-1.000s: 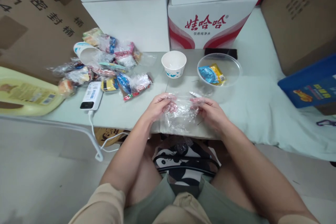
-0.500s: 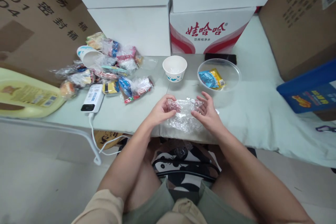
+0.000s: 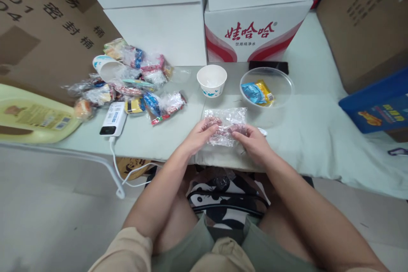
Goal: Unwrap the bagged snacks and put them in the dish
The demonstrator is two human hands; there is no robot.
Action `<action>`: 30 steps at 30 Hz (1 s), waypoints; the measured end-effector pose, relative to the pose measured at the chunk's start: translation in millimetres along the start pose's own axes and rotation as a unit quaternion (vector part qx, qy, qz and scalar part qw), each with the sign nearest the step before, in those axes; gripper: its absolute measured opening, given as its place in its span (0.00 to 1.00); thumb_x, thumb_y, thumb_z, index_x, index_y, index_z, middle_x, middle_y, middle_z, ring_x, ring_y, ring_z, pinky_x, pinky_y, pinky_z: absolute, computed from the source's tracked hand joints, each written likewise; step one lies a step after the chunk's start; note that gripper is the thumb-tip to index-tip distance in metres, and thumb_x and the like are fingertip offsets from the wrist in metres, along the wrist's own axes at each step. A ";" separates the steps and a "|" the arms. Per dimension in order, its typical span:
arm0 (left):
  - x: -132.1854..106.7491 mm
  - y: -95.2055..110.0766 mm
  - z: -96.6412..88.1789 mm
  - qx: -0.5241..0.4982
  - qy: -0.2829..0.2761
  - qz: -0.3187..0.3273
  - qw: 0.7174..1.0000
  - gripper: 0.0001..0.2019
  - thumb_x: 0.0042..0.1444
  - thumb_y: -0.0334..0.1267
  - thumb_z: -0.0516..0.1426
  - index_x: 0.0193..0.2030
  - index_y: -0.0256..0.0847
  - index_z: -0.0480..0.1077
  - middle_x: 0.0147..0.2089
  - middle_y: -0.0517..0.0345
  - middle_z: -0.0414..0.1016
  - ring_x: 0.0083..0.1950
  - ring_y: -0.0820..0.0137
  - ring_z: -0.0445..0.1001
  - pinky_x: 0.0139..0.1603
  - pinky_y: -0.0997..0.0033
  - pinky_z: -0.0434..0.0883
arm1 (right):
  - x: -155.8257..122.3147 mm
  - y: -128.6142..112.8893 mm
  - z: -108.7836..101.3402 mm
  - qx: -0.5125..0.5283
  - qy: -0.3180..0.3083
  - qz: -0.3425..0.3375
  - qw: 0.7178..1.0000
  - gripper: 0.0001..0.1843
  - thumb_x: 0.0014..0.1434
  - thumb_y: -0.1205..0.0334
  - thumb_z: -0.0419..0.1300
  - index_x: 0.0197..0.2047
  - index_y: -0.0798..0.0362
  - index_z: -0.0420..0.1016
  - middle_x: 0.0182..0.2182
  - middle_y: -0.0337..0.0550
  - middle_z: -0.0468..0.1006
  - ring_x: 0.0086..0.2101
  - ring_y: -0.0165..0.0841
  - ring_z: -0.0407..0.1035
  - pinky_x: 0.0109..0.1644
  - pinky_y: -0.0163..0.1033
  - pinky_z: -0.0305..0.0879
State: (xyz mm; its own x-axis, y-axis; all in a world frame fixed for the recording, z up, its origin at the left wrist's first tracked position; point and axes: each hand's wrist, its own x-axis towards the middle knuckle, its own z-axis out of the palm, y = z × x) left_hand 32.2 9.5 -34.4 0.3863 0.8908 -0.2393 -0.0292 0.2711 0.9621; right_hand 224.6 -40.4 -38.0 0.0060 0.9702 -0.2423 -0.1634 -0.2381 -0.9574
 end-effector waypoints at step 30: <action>-8.5 -1.8 16.2 0.252 0.111 0.164 0.947 0.17 0.46 0.48 0.69 0.36 0.41 0.70 0.38 0.58 0.70 0.36 0.71 0.65 0.39 0.71 0.66 | -3.0 4.5 6.3 0.070 0.053 0.022 0.996 0.27 0.49 0.41 0.68 0.46 0.45 0.68 0.27 0.35 0.78 0.31 0.36 0.76 0.37 0.42 0.72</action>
State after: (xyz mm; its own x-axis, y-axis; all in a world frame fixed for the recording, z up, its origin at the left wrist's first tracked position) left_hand 43.9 -4.5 -32.0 0.2276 0.9670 0.1148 0.3519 -0.1916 0.9162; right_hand 217.7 -44.1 -40.5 0.0989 0.9470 -0.3055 -0.3014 -0.2640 -0.9162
